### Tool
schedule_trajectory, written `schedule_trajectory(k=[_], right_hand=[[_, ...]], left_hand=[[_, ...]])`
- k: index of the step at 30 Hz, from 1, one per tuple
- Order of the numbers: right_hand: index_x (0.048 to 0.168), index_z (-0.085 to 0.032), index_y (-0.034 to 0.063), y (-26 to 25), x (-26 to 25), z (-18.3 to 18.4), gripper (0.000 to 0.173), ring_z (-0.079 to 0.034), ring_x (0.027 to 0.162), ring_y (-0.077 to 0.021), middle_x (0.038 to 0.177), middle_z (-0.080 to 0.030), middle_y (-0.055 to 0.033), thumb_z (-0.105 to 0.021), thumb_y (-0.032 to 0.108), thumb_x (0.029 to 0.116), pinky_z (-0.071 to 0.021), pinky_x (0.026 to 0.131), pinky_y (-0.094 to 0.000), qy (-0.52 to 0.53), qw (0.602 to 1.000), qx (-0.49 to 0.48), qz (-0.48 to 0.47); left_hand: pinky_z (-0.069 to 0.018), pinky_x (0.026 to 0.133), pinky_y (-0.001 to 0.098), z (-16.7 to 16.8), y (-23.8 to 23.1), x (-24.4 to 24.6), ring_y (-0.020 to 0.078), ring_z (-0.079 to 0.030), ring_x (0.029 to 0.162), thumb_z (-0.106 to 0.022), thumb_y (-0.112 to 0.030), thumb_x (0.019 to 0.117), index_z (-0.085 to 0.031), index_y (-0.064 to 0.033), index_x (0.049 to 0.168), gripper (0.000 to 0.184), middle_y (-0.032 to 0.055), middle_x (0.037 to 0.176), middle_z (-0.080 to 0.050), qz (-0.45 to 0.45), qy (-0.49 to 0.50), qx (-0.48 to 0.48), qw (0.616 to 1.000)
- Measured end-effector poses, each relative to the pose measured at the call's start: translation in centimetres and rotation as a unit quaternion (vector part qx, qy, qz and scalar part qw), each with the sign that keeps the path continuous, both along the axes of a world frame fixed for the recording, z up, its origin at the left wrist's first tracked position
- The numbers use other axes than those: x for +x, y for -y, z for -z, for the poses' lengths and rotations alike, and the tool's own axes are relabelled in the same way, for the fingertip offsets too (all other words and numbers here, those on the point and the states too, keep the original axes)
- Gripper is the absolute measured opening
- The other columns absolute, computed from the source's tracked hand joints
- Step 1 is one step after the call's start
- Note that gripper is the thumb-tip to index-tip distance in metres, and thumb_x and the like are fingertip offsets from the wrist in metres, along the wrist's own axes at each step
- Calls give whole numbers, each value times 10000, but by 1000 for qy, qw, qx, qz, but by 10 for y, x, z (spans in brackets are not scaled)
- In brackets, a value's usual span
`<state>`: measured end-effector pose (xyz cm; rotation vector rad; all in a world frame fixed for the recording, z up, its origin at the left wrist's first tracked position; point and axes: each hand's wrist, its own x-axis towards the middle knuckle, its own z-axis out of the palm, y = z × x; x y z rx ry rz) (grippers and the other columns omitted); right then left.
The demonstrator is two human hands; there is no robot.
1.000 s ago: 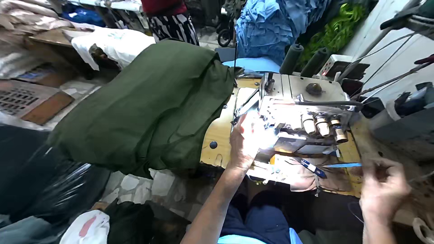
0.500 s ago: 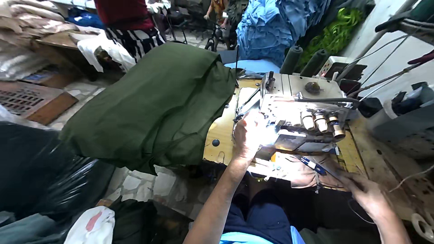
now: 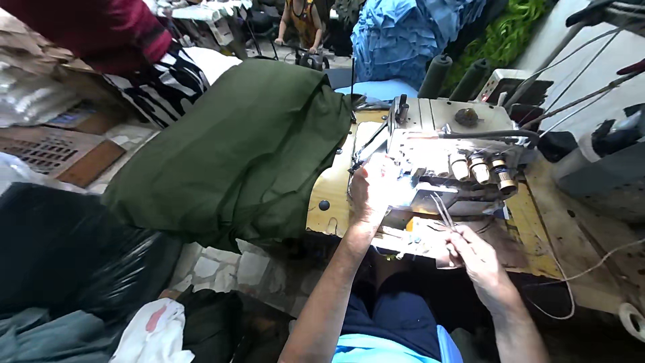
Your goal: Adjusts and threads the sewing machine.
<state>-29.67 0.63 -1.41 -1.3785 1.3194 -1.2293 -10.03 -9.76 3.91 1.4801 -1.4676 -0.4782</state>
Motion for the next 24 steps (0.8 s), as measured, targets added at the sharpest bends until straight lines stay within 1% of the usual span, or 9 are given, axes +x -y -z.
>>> schedule_trajectory(k=[3, 6, 7, 9, 11, 15, 18, 21, 24], right_hand=[[1188, -618, 18, 19, 32, -14, 275, -448, 517, 25, 668, -478, 111, -402, 133, 1062, -415, 487, -153, -26, 999, 12, 27], [1275, -643, 31, 33, 51, -22, 334, -479, 579, -15, 727, -538, 44, -416, 190, 1089, -439, 561, -210, -130, 988, -2, 88], [1254, -669, 41, 37, 55, -21, 337, -507, 598, -18, 752, -583, 22, -433, 217, 1091, -458, 582, -215, -163, 980, -22, 110], [1212, -697, 41, 40, 60, -20, 322, -563, 641, -37, 806, -654, -25, -479, 238, 1081, -490, 628, -236, -202, 967, -70, 137], [1179, -702, 16, 40, 63, -17, 313, -584, 637, -76, 794, -664, -59, -500, 230, 1071, -501, 627, -273, -229, 956, -107, 151], [1113, -701, -57, 38, 68, -20, 295, -669, 679, -244, 799, -691, -166, -496, 147, 1053, -548, 662, -409, -311, 924, -137, 174], [1088, -717, -45, 37, 70, -27, 283, -700, 704, -328, 789, -701, -196, -518, 151, 1038, -554, 663, -468, -361, 899, -163, 185], [1162, -723, -25, 41, 73, -34, 293, -715, 723, -383, 810, -717, -215, -525, 147, 1031, -557, 663, -513, -402, 878, -178, 190], [1075, -732, -24, 45, 76, -41, 264, -718, 718, -396, 796, -713, -218, -527, 134, 1023, -548, 635, -534, -432, 860, -189, 196]], left_hand=[[-553, 808, 498, 8, 4, 6, 303, -681, 896, -630, -91, 990, -689, 7, 1092, 153, 183, 1001, -697, 13, 8, -44, 999], [-566, 880, 503, 10, 8, 9, 310, -697, 1017, -630, -119, 995, -661, -17, 1223, 251, 182, 1174, -691, 37, 46, -58, 997], [-559, 886, 519, 7, 7, 8, 325, -695, 1026, -637, -126, 995, -663, -19, 1234, 263, 189, 1173, -692, 42, 55, -49, 996], [-550, 874, 534, 4, 4, 6, 344, -696, 998, -655, -119, 982, -694, -16, 1180, 226, 198, 1111, -708, 32, 66, -38, 997], [-543, 861, 538, 4, -1, 3, 364, -697, 975, -645, -120, 986, -714, 11, 1114, 196, 217, 1049, -713, 14, 79, -44, 996], [-536, 866, 517, 9, -7, 7, 360, -693, 946, -678, -72, 947, -720, 37, 1049, 155, 225, 993, -712, 22, 51, -76, 996], [-548, 824, 514, 12, -10, 11, 350, -697, 912, -692, -68, 926, -730, 18, 1009, 126, 211, 953, -711, 37, 63, -87, 994], [-539, 864, 528, 4, -11, 12, 361, -694, 959, -663, -89, 960, -732, 16, 1029, 143, 220, 988, -711, 47, 88, -37, 994], [-539, 887, 535, 5, -8, 13, 367, -693, 983, -653, -95, 967, -731, 23, 1041, 159, 226, 1019, -710, 52, 101, -27, 993]])
